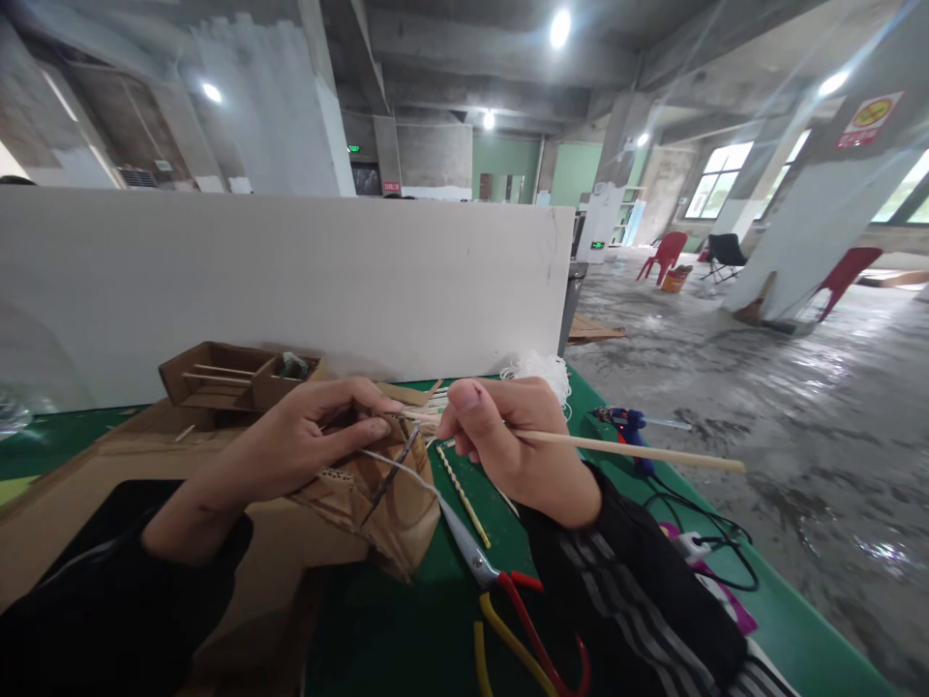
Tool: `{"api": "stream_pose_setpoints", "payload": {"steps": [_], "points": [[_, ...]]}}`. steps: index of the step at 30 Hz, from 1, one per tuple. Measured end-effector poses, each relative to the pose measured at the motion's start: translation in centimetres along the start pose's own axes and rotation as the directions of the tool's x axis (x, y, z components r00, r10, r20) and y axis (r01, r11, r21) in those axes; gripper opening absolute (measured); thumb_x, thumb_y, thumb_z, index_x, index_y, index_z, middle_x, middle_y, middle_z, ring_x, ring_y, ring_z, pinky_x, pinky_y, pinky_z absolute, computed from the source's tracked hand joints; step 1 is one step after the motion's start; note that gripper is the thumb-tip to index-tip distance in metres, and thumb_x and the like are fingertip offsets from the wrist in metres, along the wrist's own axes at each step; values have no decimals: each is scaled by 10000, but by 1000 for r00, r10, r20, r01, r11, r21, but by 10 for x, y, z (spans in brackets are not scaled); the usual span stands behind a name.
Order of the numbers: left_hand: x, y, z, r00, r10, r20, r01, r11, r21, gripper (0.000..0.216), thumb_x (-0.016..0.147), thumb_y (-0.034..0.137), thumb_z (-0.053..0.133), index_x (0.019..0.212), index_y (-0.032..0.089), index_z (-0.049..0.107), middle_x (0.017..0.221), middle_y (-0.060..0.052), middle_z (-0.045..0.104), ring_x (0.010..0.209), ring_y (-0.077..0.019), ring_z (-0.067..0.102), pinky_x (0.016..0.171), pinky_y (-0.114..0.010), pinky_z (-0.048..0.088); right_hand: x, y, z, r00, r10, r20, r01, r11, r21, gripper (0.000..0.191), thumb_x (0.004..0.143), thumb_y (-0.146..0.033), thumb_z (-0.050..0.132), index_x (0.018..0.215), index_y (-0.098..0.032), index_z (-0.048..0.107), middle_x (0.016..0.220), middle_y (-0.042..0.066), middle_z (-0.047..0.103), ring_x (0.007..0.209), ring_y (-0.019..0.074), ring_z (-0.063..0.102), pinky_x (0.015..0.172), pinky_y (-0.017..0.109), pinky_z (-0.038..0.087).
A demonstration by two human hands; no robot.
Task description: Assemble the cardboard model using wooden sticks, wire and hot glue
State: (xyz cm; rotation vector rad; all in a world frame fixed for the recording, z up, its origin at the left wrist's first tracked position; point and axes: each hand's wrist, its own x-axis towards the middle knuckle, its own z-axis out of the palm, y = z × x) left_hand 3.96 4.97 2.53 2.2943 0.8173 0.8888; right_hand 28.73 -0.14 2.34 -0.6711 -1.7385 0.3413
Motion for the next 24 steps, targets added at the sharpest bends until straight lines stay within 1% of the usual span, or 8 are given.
{"api": "stream_pose_setpoints", "payload": {"steps": [8,12,15,20,24], "points": [[-1,0,0,1000,-16,-1,16,1000,4,205,1010,415,693,1082,234,754,1072,-48,805,964,-221,742,732,-289,554,2,-1,0,999,-28,27,29,998,-50,571,1101,-474,498,658,-194,723,489,-28,588,438,91,583,443,207,433],[0,-1,0,1000,-1,-4,1,1000,-5,216,1007,417,699,1078,222,758,1052,-52,807,939,-216,740,783,-303,562,2,1,-1,999,-29,21,30,998,-47,562,1101,-471,502,669,-193,729,495,-28,598,439,88,586,442,202,434],[0,-1,0,1000,-1,-2,1,1000,13,208,1007,416,702,1086,233,760,1049,-43,804,942,-213,737,769,-296,551,2,1,-1,999,-29,18,30,998,-47,569,1104,-472,497,666,-190,727,489,-30,593,431,80,579,440,193,429],[0,1,0,1000,-7,-8,7,1000,7,207,1000,421,706,1071,233,757,1075,-49,799,984,-228,730,813,-315,561,1,-1,-3,1000,-4,-15,4,1000,-24,545,1095,-480,517,684,-192,730,502,-24,612,431,93,582,438,212,440],[1,4,0,999,-37,-7,37,999,22,228,995,436,698,1055,224,757,1079,-56,803,975,-237,726,791,-324,560,0,-3,-5,1000,-7,-14,7,1000,-14,528,1094,-485,514,709,-195,728,519,-20,623,432,101,578,432,223,444]]}}
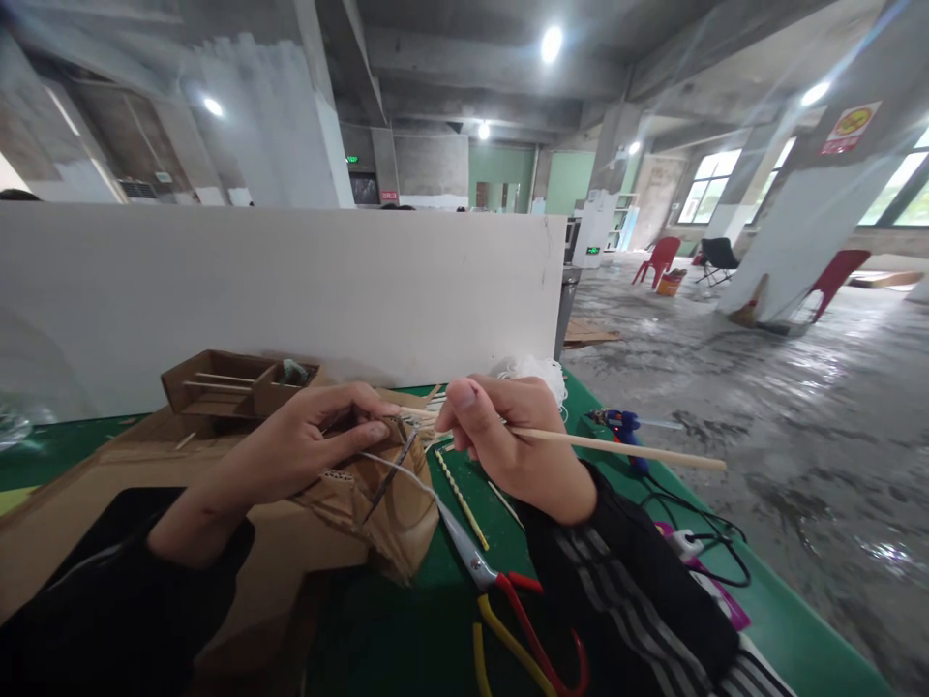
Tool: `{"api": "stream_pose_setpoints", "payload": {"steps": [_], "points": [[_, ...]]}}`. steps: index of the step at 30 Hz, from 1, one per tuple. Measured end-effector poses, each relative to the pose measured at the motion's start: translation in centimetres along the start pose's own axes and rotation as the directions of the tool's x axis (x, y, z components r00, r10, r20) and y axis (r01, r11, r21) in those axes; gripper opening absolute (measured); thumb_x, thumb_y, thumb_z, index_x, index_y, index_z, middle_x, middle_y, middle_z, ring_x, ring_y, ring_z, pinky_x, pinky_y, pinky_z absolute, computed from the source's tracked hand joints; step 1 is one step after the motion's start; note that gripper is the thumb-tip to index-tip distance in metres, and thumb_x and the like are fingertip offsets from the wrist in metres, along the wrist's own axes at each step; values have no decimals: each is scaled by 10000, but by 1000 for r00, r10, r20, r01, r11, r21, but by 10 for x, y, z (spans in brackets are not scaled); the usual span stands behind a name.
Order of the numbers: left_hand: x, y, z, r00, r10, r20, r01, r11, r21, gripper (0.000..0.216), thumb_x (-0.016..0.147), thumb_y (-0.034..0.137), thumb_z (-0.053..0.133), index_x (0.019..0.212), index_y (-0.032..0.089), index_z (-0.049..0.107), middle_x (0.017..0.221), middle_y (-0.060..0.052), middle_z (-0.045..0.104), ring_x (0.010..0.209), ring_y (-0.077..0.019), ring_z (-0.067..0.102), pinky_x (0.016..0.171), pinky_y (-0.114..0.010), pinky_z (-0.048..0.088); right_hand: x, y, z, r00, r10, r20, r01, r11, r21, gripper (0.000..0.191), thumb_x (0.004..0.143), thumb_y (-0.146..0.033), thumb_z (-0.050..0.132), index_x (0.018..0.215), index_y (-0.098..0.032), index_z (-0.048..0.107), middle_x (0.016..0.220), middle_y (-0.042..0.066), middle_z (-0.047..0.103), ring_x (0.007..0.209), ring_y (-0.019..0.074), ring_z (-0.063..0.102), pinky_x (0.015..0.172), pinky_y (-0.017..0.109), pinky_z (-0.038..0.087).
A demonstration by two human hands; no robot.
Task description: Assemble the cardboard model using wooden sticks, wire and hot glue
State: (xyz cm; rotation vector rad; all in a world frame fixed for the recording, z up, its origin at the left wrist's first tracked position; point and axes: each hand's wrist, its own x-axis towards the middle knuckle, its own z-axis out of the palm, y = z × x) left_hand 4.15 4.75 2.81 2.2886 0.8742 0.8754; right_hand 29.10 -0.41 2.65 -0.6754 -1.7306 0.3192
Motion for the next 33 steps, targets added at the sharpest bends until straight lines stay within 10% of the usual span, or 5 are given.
{"api": "stream_pose_setpoints", "payload": {"steps": [33], "points": [[0,-4,0,1000,20,-11,-20,1000,7,182,992,409,698,1057,251,760,1026,-16,783,926,-206,715,715,-285,508,-5,2,4,998,-11,-54,16,995,103,515,1111,-413,510,698,-203,734,542,-30,634,477,87,595,484,212,457]]}}
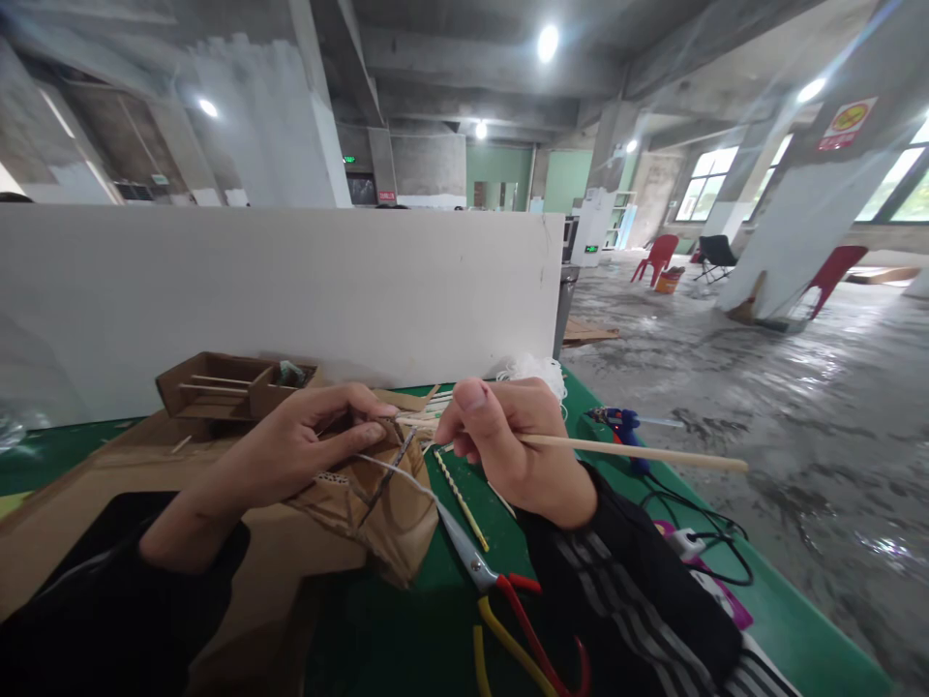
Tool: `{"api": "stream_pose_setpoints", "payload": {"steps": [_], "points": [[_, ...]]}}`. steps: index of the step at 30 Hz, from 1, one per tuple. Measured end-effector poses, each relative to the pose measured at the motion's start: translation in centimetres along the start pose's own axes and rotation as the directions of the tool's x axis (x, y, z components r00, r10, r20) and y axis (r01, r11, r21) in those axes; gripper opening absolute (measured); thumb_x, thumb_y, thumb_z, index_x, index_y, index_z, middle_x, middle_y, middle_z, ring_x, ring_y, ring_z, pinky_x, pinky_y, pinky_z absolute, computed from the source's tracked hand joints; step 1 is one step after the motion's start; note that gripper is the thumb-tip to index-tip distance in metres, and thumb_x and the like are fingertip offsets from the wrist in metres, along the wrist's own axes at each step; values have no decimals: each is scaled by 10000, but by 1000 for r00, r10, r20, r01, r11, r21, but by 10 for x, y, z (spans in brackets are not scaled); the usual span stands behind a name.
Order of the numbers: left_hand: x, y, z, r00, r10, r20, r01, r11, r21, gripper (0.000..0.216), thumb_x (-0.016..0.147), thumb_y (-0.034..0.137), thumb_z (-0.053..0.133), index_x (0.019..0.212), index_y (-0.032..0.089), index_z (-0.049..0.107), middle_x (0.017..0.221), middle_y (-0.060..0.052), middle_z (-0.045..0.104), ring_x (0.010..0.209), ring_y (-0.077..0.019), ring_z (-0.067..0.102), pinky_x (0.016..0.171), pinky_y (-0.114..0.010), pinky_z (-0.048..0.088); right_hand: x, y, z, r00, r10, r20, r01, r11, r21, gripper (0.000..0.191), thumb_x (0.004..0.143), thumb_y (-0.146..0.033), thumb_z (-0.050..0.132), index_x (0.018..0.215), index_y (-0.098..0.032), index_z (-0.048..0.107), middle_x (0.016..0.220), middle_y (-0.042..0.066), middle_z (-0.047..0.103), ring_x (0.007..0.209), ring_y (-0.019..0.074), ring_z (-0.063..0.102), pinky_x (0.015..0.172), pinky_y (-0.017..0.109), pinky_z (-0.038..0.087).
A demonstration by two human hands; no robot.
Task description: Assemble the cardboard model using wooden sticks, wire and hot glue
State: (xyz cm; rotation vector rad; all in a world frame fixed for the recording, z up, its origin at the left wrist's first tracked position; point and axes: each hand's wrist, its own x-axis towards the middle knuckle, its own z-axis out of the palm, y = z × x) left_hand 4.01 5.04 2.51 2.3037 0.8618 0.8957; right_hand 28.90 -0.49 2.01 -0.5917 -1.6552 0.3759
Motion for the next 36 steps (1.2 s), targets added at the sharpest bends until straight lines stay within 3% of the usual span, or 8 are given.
{"api": "stream_pose_setpoints", "payload": {"steps": [36], "points": [[0,0,-1,1000,11,-7,-10,1000,24,187,990,414,701,1053,249,762,1000,-22,785,902,-207,724,728,-288,531,2,-1,-1,999,9,46,-8,1000,-20,546,1110,-446,502,678,-194,722,522,-32,604,475,82,589,479,205,439]]}}
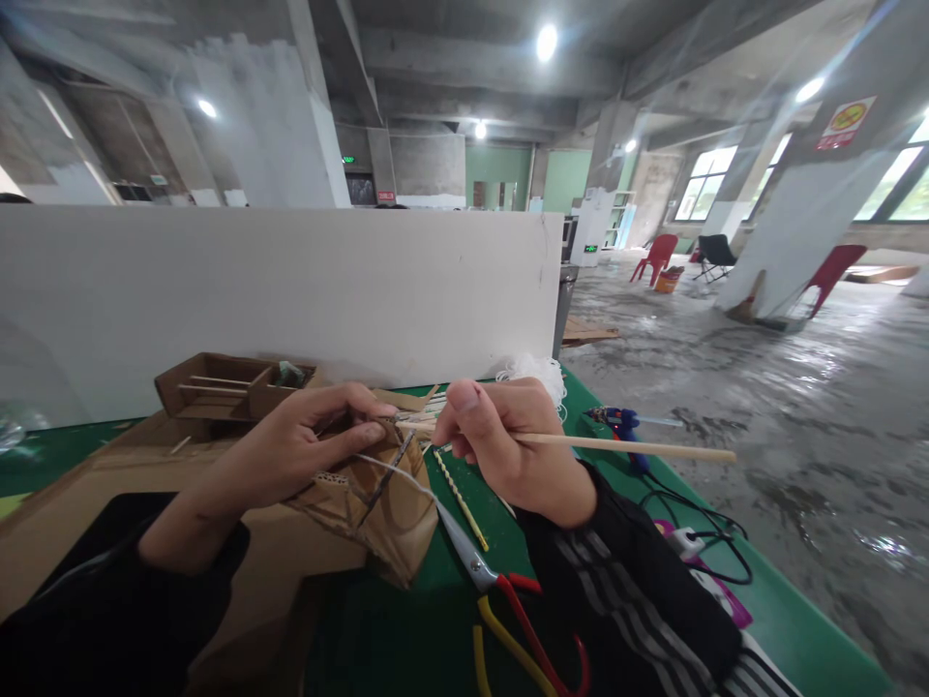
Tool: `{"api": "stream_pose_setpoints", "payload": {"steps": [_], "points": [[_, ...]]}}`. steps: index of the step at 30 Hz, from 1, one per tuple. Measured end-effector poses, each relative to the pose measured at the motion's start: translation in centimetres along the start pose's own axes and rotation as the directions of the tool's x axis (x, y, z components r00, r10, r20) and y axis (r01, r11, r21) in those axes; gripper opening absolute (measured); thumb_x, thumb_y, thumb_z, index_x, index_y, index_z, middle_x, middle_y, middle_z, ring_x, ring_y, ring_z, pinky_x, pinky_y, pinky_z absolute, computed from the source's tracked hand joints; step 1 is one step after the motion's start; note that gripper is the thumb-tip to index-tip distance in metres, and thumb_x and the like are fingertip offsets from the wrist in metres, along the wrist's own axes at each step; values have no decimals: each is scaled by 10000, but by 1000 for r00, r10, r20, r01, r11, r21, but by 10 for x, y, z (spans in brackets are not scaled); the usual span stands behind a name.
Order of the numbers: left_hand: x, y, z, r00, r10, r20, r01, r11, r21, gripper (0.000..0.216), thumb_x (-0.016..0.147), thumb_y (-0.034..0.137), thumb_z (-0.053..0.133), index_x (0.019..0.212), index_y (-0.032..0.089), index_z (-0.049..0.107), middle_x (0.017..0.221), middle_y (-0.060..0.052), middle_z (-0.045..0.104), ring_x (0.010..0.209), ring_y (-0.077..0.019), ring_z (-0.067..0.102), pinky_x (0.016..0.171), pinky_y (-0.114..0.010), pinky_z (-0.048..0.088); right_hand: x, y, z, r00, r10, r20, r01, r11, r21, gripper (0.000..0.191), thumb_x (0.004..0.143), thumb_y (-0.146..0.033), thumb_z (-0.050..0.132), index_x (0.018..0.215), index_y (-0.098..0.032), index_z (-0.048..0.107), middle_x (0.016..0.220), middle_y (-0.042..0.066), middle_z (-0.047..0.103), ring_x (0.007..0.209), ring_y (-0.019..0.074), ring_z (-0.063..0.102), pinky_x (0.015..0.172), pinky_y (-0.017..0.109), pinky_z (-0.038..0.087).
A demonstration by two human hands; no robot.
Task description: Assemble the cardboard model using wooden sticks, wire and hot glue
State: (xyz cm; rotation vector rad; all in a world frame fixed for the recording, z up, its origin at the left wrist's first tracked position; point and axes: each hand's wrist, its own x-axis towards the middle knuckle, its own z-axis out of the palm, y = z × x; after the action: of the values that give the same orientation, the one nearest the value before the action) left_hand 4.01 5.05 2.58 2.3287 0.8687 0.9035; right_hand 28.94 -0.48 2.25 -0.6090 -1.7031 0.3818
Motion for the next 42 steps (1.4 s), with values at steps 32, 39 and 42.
{"api": "stream_pose_setpoints", "payload": {"steps": [32,39,42], "points": [[-1,1,-1,1000,-17,4,17,1000,-17,198,988,428,705,1045,247,762,1053,-32,792,938,-215,725,728,-287,541,0,0,1,1000,-12,8,11,1000,18,553,1107,-454,504,662,-198,710,516,-24,592,465,103,576,470,236,433],[0,1,1,1000,-9,-7,9,1000,0,223,984,438,698,1050,236,766,1000,-40,790,892,-216,727,717,-291,546,1,1,3,1000,-10,16,10,1000,14,542,1097,-457,528,658,-196,713,506,-30,579,461,96,573,468,224,431],[0,1,1,1000,-9,0,9,1000,1,215,989,434,695,1049,240,764,1008,-37,789,897,-215,725,703,-287,536,1,0,3,1000,9,2,-9,1000,20,556,1096,-470,523,649,-198,711,500,-28,575,457,101,570,464,230,433]]}}
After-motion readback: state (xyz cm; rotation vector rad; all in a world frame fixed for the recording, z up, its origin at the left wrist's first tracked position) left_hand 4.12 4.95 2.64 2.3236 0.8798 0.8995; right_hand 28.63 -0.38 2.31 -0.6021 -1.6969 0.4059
